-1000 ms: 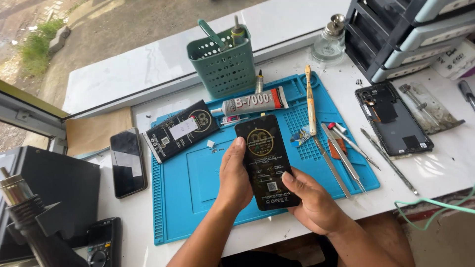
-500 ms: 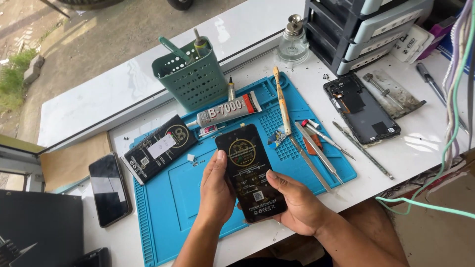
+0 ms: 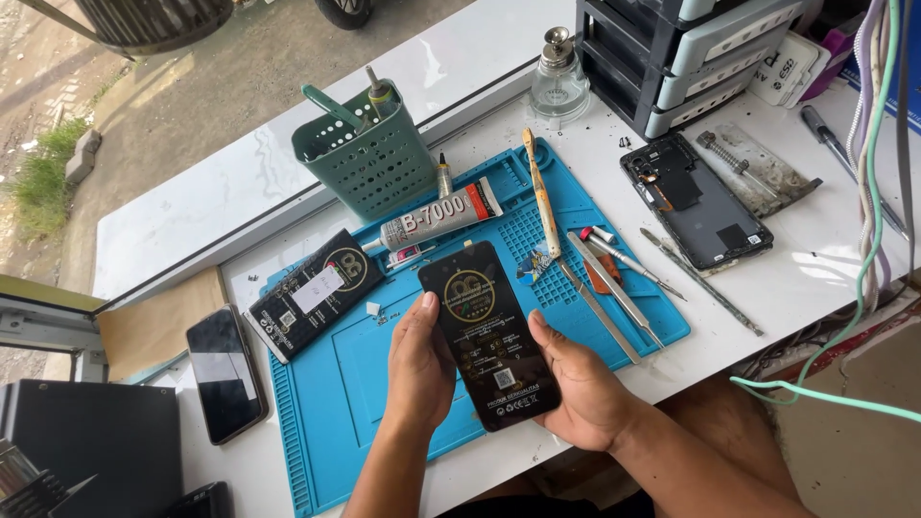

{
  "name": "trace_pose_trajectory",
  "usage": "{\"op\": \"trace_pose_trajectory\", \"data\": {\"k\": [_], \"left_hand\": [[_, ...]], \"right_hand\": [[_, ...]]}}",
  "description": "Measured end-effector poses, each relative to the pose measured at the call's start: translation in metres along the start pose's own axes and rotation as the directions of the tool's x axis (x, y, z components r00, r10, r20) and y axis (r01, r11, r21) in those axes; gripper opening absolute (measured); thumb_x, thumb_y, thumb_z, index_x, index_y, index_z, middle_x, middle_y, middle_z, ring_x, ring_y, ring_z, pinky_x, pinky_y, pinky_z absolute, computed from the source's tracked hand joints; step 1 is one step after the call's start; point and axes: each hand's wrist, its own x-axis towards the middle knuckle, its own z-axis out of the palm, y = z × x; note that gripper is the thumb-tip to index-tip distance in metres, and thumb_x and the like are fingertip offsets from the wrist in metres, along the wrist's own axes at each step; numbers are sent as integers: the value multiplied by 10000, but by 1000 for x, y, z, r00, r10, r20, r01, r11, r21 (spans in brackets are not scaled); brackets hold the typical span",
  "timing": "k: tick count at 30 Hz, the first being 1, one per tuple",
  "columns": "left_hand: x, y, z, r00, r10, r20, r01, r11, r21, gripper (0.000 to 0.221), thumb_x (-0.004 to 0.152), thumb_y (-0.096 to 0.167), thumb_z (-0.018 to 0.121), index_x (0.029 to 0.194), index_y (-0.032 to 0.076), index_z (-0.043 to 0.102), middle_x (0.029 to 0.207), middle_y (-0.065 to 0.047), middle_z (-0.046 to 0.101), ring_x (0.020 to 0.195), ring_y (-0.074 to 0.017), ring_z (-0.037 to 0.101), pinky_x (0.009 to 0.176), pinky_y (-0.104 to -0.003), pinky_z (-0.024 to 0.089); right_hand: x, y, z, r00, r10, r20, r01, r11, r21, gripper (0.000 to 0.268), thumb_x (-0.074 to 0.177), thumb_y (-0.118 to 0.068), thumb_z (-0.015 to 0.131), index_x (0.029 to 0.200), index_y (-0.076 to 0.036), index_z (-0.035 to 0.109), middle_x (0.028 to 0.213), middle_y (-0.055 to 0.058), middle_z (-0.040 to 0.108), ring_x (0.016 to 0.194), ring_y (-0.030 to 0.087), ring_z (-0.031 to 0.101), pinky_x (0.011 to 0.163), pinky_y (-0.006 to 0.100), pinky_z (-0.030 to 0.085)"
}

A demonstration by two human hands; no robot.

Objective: Cleaning a mobile phone frame of old adhesive and inspecting a new replacement part for assembly.

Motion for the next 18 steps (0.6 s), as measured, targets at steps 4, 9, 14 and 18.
{"op": "trace_pose_trajectory", "data": {"k": [4, 9, 14, 18], "left_hand": [[3, -3, -4, 999, 9, 32, -10, 1000, 27, 416, 996, 351, 538, 1146, -17, 661, 1037, -155, 749, 932, -253, 709, 758, -344, 555], [3, -6, -4, 997, 27, 75, -31, 998, 57, 402, 1005, 345, 538, 1107, -19, 675, 999, -140, 747, 898, -237, 704, 743, -337, 555], [1, -5, -4, 993, 56, 107, -63, 996, 57, 421, 1015, 351, 537, 1082, -34, 694, 960, -149, 765, 836, -241, 724, 692, -347, 581], [1, -3, -4, 990, 36, 139, -52, 993, 109, 383, 1012, 374, 539, 974, 16, 668, 851, -100, 733, 707, -198, 693, 515, -283, 504]], "right_hand": [[-2, -1, -1, 1000, 8, -30, -8, 1000, -12, 691, 928, -520, 427, 1485, -143, 586, 1283, 186, 665, 1117, 402, 627, 883, 606, 514], [-13, -5, 3, 998, 35, -57, -34, 999, 13, 689, 933, -496, 439, 1465, -84, 587, 1270, 235, 658, 1097, 448, 620, 900, 651, 506], [-12, -2, -6, 996, 91, 12, -91, 993, 71, 717, 933, -492, 431, 1461, -21, 552, 1294, 269, 622, 1140, 494, 586, 926, 751, 458], [-12, 0, -13, 978, 115, 173, -137, 984, 116, 793, 903, -567, 406, 1520, -77, 494, 1380, 301, 584, 1225, 577, 552, 885, 832, 409]]}}
